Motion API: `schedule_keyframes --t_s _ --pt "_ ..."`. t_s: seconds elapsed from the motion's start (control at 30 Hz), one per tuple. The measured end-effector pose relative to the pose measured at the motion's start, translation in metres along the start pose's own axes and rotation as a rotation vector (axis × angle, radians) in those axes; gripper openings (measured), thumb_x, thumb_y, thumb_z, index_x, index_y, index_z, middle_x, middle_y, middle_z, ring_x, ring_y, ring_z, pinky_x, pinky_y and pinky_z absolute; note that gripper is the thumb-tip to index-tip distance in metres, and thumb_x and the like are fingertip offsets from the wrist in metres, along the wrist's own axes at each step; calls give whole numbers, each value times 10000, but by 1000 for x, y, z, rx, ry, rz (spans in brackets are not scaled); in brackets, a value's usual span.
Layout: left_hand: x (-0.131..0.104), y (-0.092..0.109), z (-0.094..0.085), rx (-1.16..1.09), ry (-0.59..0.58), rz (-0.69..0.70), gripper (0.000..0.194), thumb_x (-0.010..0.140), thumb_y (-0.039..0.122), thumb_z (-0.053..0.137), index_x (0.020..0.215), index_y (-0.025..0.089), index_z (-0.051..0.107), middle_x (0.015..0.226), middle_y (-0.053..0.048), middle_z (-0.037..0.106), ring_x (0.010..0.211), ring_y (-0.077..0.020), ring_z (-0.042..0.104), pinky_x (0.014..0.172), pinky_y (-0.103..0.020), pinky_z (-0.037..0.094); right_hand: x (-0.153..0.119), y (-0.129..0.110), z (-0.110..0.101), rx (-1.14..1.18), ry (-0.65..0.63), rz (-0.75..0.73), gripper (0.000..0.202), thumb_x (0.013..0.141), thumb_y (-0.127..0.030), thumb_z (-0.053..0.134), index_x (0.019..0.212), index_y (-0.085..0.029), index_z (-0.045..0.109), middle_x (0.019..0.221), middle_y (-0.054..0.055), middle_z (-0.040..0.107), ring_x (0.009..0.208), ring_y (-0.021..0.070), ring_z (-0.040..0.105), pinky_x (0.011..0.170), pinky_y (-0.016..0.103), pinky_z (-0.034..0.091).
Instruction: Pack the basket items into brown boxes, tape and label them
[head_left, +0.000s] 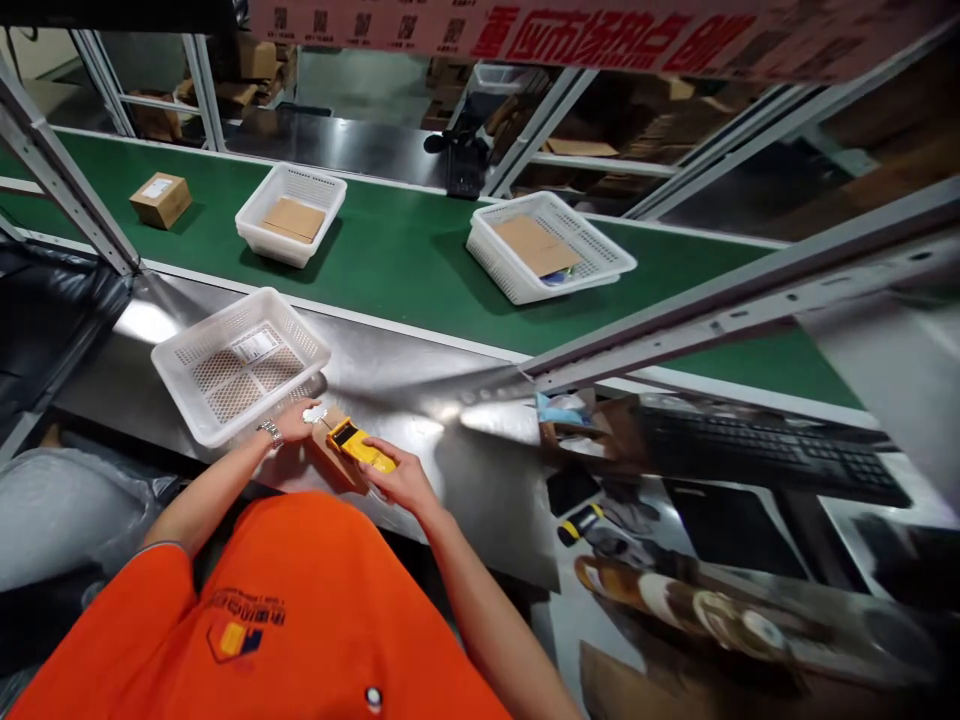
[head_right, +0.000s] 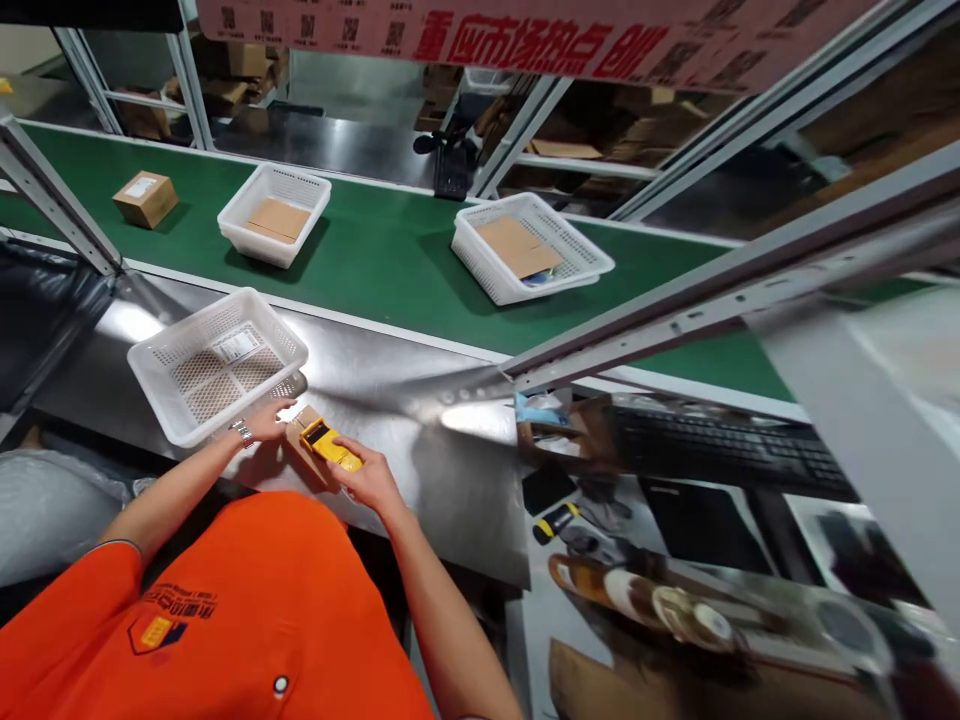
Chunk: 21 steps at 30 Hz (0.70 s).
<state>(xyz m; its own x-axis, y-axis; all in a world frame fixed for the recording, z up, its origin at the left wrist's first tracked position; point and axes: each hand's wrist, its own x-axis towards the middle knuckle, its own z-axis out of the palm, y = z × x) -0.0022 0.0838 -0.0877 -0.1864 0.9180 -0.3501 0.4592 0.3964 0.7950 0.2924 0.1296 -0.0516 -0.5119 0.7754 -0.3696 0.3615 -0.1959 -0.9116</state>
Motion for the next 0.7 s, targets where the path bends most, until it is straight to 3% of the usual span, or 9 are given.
schedule_keyframes --t_s 0.1,0.17,0.23,0.33,0.4,0.47,0.6,0.7 --pt "3 13 -2 128 -173 167 903 650 115 975 1520 107 735 1754 -229 639 1654 -398 547 1464 -526 331 2 1 1 27 -29 38 670 679 -474 961 1270 -171 869 1045 101 882 736 201 746 603 295 606" --pt "10 24 0 321 -301 299 1030 651 210 1028 1609 86 668 1846 -261 524 1756 -450 404 1484 -591 256 3 -2 3 33 -40 66 702 675 -469 966 1296 -159 857 1014 98 877 665 181 702 537 279 556" --pt "18 33 2 519 -379 399 1029 697 292 1035 1627 90 645 1812 -271 558 1752 -455 401 1466 -593 271 3 -7 5 22 -53 63 684 691 -443 959 1307 -167 854 989 82 874 642 169 686 535 273 548" --pt "25 42 2 647 -406 431 900 687 282 1048 1508 115 721 1609 -228 738 1594 -391 566 1413 -485 338 -3 -14 1 -35 -92 74 673 752 -434 921 1378 -199 844 875 28 846 556 139 624 513 260 504" --pt "27 45 1 635 -386 412 795 664 222 1050 1398 124 763 1507 -195 793 1491 -339 622 1393 -439 338 -15 -12 -14 -84 -102 87 668 783 -440 898 1411 -216 844 819 10 828 512 138 593 494 266 467" --pt "26 48 0 574 -352 387 706 637 155 1049 1295 139 794 1450 -177 815 1452 -321 650 1398 -429 331 -36 -2 -42 -168 -96 102 644 794 -433 890 1401 -220 869 766 18 812 499 166 598 497 300 463" --pt "23 55 -2 439 -339 316 621 587 95 1062 1158 202 844 1374 -171 840 1450 -365 694 1438 -464 333 -75 27 -104 -435 -48 132 479 686 -307 941 1161 -253 972 760 79 823 658 279 723 661 414 568" --pt "21 57 -2 367 -324 279 607 613 91 1056 1180 180 856 1377 -182 843 1461 -360 692 1455 -475 319 -72 42 -108 -448 -26 133 390 627 -210 932 1007 -280 983 801 96 840 748 315 749 764 466 584"
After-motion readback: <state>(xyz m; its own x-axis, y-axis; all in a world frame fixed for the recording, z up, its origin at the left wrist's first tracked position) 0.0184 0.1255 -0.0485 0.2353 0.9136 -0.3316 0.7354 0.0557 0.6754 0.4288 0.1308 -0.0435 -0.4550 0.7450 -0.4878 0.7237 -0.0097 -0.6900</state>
